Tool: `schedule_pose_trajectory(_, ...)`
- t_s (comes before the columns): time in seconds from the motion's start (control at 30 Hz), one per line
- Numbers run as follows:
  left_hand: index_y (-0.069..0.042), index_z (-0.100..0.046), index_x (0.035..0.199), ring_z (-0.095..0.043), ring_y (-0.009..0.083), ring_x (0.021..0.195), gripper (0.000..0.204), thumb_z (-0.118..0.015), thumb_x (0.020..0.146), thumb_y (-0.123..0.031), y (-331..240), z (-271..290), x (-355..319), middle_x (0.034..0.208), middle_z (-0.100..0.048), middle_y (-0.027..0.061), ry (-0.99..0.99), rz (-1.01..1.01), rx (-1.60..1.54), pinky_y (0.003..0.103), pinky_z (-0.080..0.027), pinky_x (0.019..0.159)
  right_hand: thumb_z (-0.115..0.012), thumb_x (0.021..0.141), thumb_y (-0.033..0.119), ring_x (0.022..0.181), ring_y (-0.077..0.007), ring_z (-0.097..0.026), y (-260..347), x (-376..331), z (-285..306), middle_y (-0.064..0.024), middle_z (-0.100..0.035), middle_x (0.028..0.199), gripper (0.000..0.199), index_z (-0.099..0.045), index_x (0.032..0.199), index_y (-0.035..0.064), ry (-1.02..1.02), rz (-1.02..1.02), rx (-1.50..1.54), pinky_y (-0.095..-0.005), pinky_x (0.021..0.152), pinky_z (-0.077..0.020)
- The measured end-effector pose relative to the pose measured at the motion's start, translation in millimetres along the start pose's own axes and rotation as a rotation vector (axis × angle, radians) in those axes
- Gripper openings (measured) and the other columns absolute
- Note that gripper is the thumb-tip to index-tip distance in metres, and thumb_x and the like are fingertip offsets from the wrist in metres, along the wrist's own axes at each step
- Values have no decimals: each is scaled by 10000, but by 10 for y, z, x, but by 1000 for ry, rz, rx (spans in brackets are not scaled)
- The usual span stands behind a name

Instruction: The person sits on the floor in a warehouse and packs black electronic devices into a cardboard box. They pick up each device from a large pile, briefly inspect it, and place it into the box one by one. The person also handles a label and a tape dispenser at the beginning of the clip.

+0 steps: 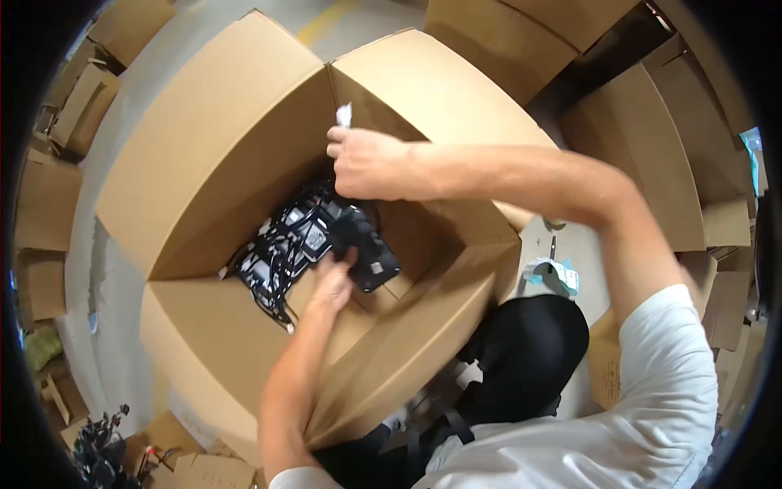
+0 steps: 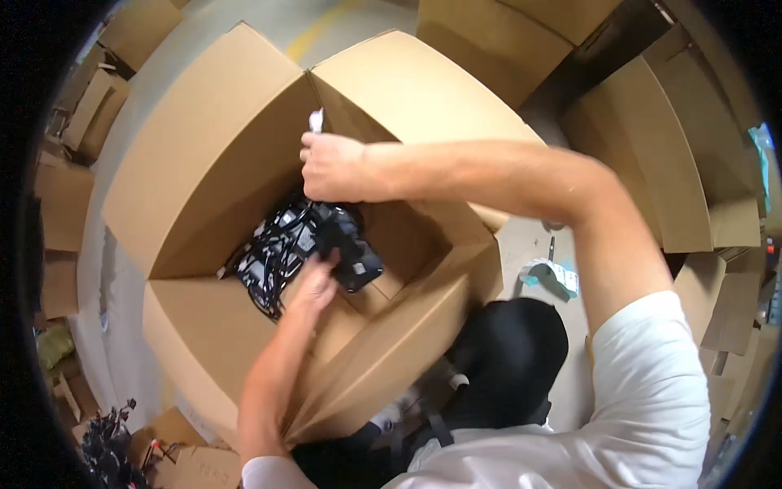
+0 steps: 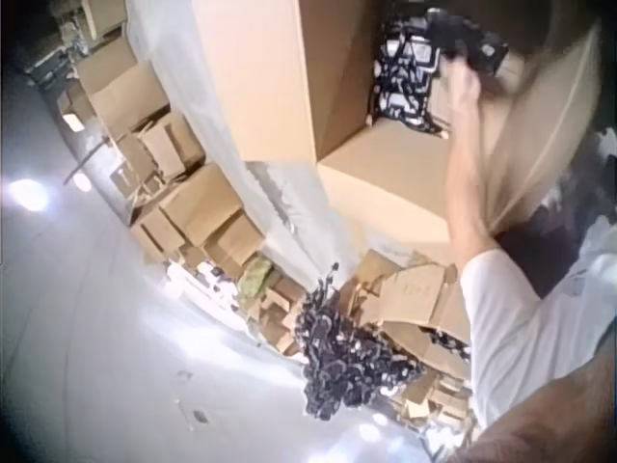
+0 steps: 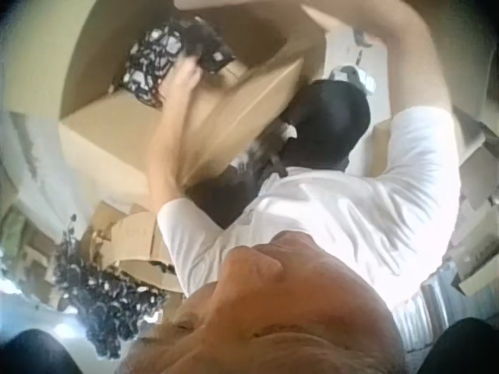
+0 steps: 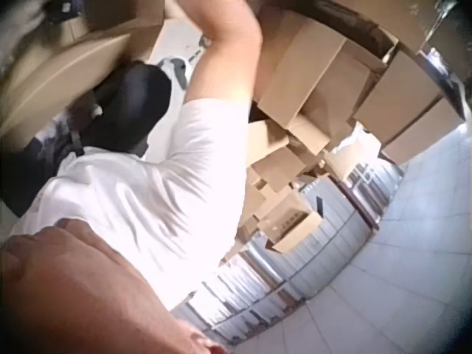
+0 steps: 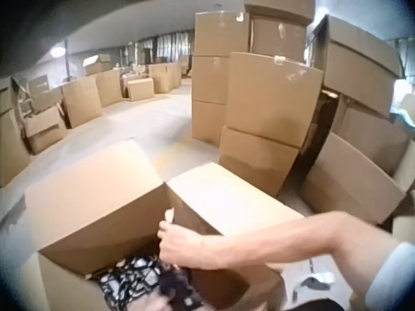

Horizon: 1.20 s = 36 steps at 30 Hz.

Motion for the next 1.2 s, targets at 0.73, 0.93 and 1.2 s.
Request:
schedule_pose_trajectory(0.73,10,-625,1351,-625,407,1229,711,-672,919,-552,1565,14,1693,1320,-642,259,-488,-3,936,501,-495,1032,-754,860,196,1162,-410,-573,-376,188,-719,-207,-622,1154,438,-626,1242,25,-45,-315,618,-489,1015,-484)
schedule_pose_trajectory(0.93,22,-735,1053,-692,406,952,422,-707,904,-372,-709,-669,-193,1040,-723,245,66,-359,1448,470,-552,845,-722,852,117,1135,-421,-564,-356,-31,-1107,-209,-624,1105,289,-620,1097,4,-196,-348,478,-518,1010,-453)
schedule_pose_trajectory(1.2,-15,-703,1128,-702,140,856,166,-624,1022,-115,-2348,890,-5241,993,-736,78,-1064,-1071,693,296,-579,775,-718,843,83,1004,-421,-624,36,-994,-641,-227,-649,996,271,-682,1082,-41,-361,-355,683,-495,902,-502)
Point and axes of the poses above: each hand's wrist, its own x-axis towards the middle knuckle, its own z-axis out of the back of the hand, y = z × x, the point moved 3 cm from there along x, towards the middle knuckle
